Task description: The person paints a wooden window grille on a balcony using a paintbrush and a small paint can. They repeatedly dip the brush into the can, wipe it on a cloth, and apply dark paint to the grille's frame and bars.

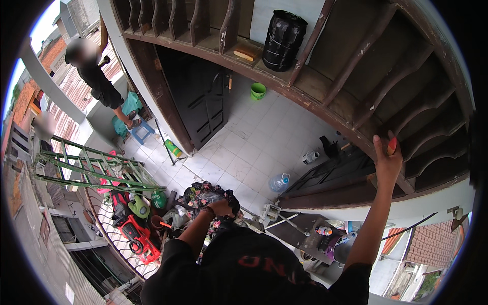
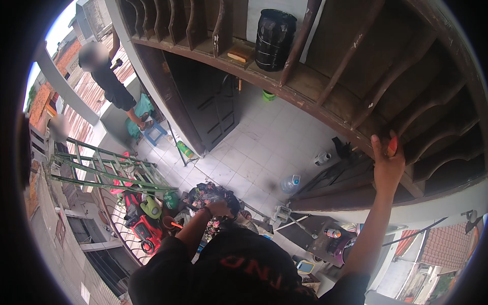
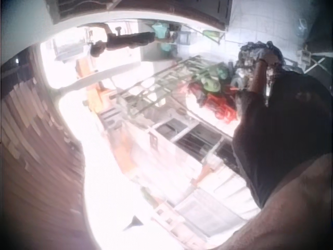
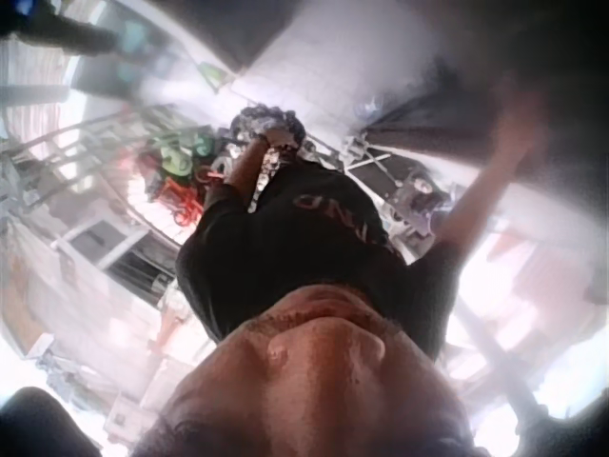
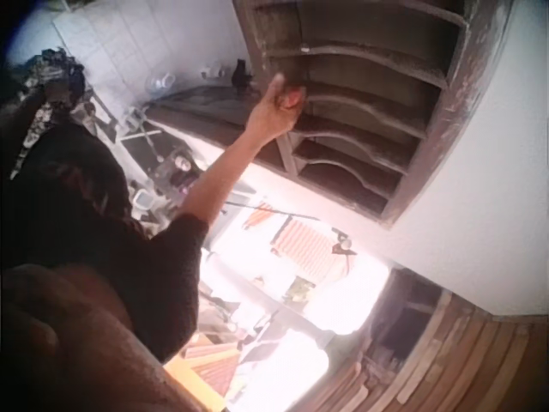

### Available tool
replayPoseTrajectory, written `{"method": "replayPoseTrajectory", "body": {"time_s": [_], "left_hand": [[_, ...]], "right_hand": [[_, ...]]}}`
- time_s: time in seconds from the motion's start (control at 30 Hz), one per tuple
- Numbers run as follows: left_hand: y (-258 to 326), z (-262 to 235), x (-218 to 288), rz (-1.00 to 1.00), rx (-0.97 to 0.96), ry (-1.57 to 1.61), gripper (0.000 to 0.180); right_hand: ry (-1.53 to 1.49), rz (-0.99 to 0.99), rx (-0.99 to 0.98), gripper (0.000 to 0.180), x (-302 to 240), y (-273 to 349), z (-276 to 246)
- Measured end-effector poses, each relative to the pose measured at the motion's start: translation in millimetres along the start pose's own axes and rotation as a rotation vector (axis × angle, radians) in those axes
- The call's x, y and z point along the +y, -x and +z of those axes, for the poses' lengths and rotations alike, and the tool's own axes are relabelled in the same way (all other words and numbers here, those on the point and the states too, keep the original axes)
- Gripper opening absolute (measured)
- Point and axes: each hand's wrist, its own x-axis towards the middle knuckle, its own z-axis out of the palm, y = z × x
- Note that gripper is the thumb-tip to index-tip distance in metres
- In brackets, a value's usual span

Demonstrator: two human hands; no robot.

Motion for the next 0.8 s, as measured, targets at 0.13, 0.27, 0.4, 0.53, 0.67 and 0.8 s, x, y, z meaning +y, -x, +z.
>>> {"method": "replayPoseTrajectory", "body": {"time_s": [0.13,0.27,0.4,0.53,0.67,0.8], "left_hand": [[45.9,-36.5,8.8,-0.475,0.461,0.379,0.045],[106.2,-93.5,6.1,-0.475,0.976,0.445,0.047],[177.3,-174.5,19.5,-0.252,1.452,0.345,0.051],[218.9,-268.9,25.7,-0.058,1.859,-0.098,0.051],[256.3,-369.8,22.0,0.157,2.105,0.104,0.038],[286.1,-468.7,6.8,-0.105,2.298,-0.109,0.038]], "right_hand": [[0.11,-0.06,0.076,0.075,2.9,-30.4,17.7],[0.184,-0.075,0.111,0.073,-0.1,-32.7,33.3],[0.085,-0.111,0.085,0.066,-10.8,-22.0,45.2],[0.104,-0.188,0.166,0.055,4.0,-25.6,64.1],[0.136,-0.189,0.241,0.046,-5.5,-26.9,65.2],[0.121,-0.213,0.25,0.03,-10.3,-28.8,66.9]]}}
